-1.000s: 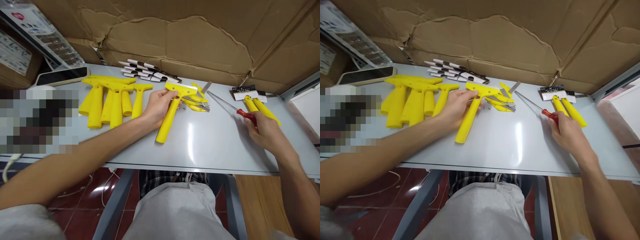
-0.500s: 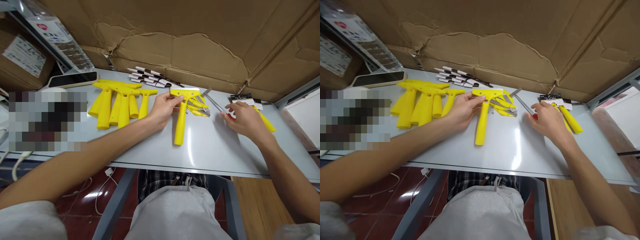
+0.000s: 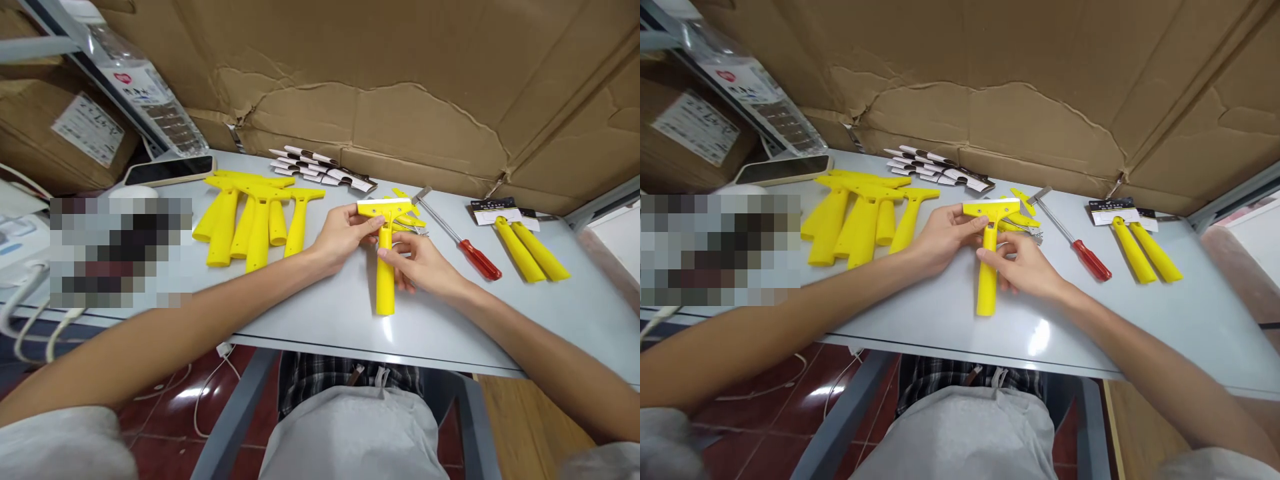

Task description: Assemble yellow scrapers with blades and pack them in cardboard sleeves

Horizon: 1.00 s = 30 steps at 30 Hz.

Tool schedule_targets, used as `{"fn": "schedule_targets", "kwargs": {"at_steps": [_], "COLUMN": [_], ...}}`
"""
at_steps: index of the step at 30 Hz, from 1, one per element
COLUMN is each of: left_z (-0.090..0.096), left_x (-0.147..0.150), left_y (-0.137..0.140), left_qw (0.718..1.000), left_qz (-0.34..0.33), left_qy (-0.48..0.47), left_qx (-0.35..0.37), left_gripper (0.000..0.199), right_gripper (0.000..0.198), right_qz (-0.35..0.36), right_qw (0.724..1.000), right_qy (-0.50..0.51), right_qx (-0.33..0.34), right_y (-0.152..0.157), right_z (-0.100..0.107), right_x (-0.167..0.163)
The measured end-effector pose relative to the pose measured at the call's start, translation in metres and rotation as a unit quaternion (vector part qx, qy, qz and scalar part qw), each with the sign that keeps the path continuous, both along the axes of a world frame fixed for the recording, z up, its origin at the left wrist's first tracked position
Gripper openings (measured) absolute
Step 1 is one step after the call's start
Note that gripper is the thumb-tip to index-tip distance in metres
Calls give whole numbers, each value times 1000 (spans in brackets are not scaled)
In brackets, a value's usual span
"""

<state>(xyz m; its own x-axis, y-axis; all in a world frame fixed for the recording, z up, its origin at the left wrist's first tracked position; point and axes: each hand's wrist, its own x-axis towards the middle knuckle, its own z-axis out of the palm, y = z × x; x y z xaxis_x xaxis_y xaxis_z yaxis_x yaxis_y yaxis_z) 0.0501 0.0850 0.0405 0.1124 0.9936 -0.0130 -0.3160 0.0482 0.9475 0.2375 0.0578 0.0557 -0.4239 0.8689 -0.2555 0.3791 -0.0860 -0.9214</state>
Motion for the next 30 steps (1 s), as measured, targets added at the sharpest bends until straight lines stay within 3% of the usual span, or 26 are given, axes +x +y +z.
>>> {"fn": "schedule_targets", "kwargs": {"at_steps": [8,15,20,27,30], "left_z": [-2,4,9,2,4], "left_x": [2,-1,-4,0,1], "left_y": [-3,-2,-4,-5,-7], "left_qw": [999,980,967,981,982], "left_qz": [-15,-162,-173,-140,-140], "left_qy": [31,107,178,128,121], "left_qx": [12,30,57,43,41], "left_gripper": [48,34,33,37,39], "right_gripper": [69,70,71,56,48], "right_qz": [-65,-85,-92,-78,-37], "right_qw": [995,992,990,993,991], "right_qy": [69,86,93,87,130], "right_qx": [-36,-39,-47,-9,-25], "right_y": [-11,-10,-9,-10,-9], "right_z": [-5,-5,-7,-7,-5], "right_x": [-2,0,0,1,3]}}
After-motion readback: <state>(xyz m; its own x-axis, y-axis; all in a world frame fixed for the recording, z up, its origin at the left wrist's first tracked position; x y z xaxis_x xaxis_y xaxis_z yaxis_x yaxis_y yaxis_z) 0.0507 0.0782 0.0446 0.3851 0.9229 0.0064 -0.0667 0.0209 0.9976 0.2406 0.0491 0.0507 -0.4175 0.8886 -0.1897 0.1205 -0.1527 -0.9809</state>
